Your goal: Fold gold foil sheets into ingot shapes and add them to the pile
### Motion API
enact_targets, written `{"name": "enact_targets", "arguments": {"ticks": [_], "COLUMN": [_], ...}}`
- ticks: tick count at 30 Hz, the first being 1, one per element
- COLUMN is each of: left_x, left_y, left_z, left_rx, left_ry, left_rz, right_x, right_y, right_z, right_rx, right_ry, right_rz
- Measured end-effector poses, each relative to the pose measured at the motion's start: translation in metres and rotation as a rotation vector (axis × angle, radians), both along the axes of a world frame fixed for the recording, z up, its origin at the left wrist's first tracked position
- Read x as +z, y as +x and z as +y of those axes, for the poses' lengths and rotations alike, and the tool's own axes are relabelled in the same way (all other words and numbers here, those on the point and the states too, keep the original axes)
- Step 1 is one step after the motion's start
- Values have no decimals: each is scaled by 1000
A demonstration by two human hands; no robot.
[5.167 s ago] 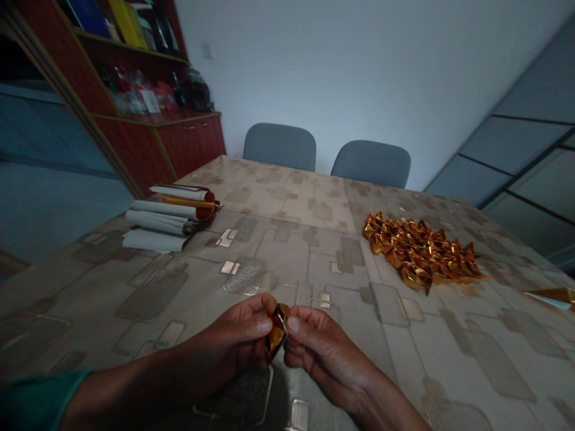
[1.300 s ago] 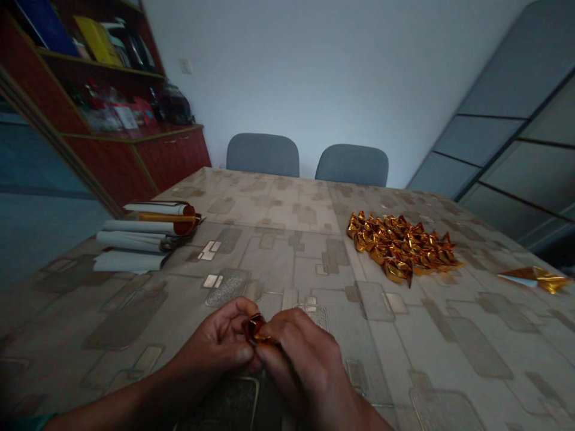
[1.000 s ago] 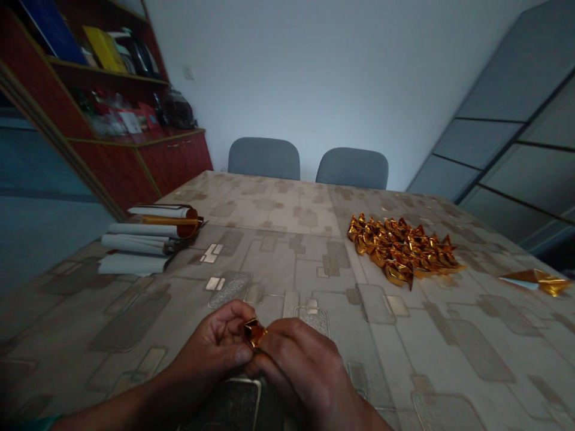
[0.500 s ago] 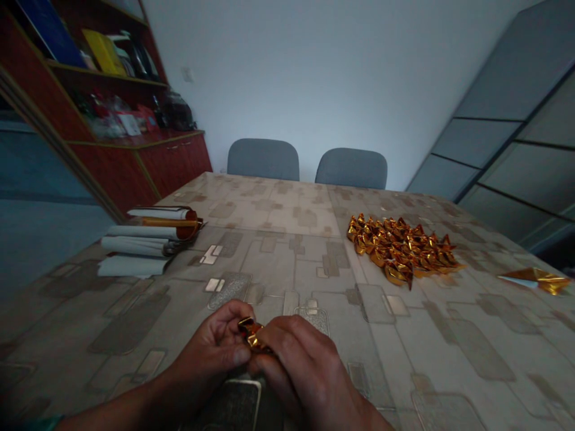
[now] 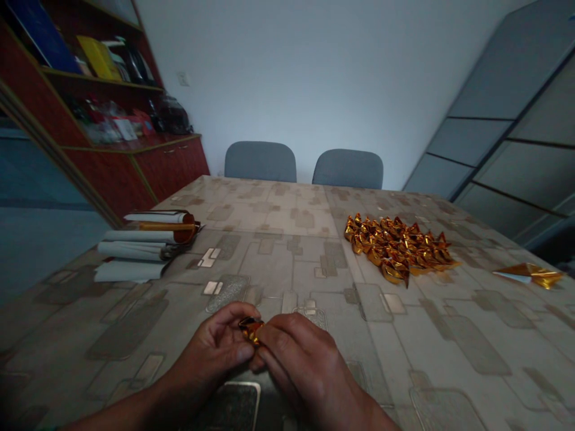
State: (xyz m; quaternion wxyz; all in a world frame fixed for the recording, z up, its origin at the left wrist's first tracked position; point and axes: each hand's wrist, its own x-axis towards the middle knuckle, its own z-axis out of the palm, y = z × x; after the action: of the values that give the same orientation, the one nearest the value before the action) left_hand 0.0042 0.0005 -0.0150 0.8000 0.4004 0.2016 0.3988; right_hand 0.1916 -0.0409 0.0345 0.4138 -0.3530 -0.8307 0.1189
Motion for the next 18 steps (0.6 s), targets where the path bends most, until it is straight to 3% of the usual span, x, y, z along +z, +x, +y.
{"name": "enact_targets", "arguments": {"ticks": [7,12,18], "left_x": [14,12,11], "left_y": [-4,-3,-1], "left_z": [-4,-6,-3], "left_rx": [206,80,75], "left_ry": [258,74,-3], "left_rz": [281,239,172], "right_x": [-1,-5,-2], "right_y": [2,2,3], "right_z": [3,3,3], "right_rx": [-24,-40,-17], "right_ry": [41,66,5], "right_rz": [-103,-145,-77]}}
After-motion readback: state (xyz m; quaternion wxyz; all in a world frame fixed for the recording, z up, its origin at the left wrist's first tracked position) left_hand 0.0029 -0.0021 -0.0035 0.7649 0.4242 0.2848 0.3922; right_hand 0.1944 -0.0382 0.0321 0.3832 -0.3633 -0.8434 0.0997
